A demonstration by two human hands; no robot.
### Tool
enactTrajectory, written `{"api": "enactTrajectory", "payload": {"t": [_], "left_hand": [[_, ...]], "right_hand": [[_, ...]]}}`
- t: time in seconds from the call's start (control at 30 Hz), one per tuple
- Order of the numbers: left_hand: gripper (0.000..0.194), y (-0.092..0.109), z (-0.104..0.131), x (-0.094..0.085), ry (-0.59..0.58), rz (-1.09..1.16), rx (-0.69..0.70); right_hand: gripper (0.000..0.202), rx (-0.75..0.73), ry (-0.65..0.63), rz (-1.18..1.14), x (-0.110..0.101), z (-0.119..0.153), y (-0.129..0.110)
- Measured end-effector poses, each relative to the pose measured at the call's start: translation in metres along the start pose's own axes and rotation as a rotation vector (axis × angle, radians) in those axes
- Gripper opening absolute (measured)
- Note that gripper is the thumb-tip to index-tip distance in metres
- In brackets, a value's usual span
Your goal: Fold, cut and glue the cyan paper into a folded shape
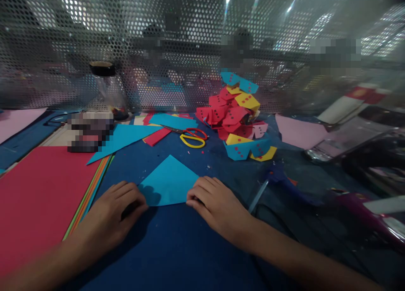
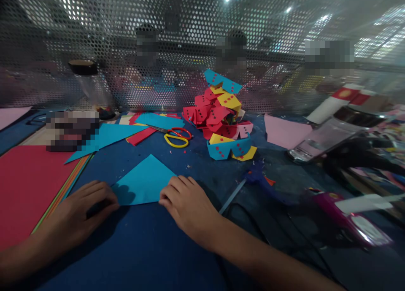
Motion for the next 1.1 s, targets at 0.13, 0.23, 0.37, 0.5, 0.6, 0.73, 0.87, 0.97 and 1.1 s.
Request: {"api": "enactTrajectory", "payload": {"t": [0.13, 0.23, 0.37, 0.5, 0.6, 0.73, 0.87, 0.97, 1.1], "left_hand": [[0.021, 0.0, -0.002, 0.0, -0.005, 0.007, -0.017], [0.021, -0.002, -0.002, -0.001, -0.001, -0.002, -0.037], [0.025, -0.006, -0.001, -0.002, 0.012, -0.033, -0.068], [0.026, -0.005, -0.002, -0.003, 0.007, -0.067, -0.069], [0.022, 0.004, -0.002, -0.003, 0.013, -0.069, -0.007], [0.014, 0.018, -0.003, 0.001, 0.002, -0.083, 0.077], [0.011, 0.026, -0.009, 0.01, -0.017, -0.096, 0.1], [0.012, 0.029, -0.016, 0.018, -0.048, -0.054, 0.093], [0.014, 0.028, -0.022, 0.021, -0.042, -0.02, 0.066]], "right_hand": [[0.012, 0.056, -0.017, -0.053, 0.001, -0.001, 0.003], [0.011, 0.103, -0.027, -0.091, 0.001, -0.002, 0.005], [0.013, 0.13, -0.026, -0.107, 0.0, -0.004, 0.006], [0.013, 0.138, -0.037, -0.117, 0.0, -0.004, 0.005], [0.013, 0.13, -0.032, -0.104, 0.0, -0.004, 0.004], [0.012, 0.093, -0.006, -0.073, 0.0, -0.004, 0.003], [0.011, 0.082, 0.004, -0.053, 0.0, -0.002, 0.003], [0.011, 0.082, 0.006, -0.052, -0.001, -0.002, 0.002], [0.01, 0.082, -0.003, -0.053, -0.001, -0.002, 0.0]]}}
Point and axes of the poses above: each hand's wrist, its own z-axis away from the middle knuckle, its own x-axis out of the palm, y = z × x, the point moved 8 cm from there along -z, towards the middle knuckle
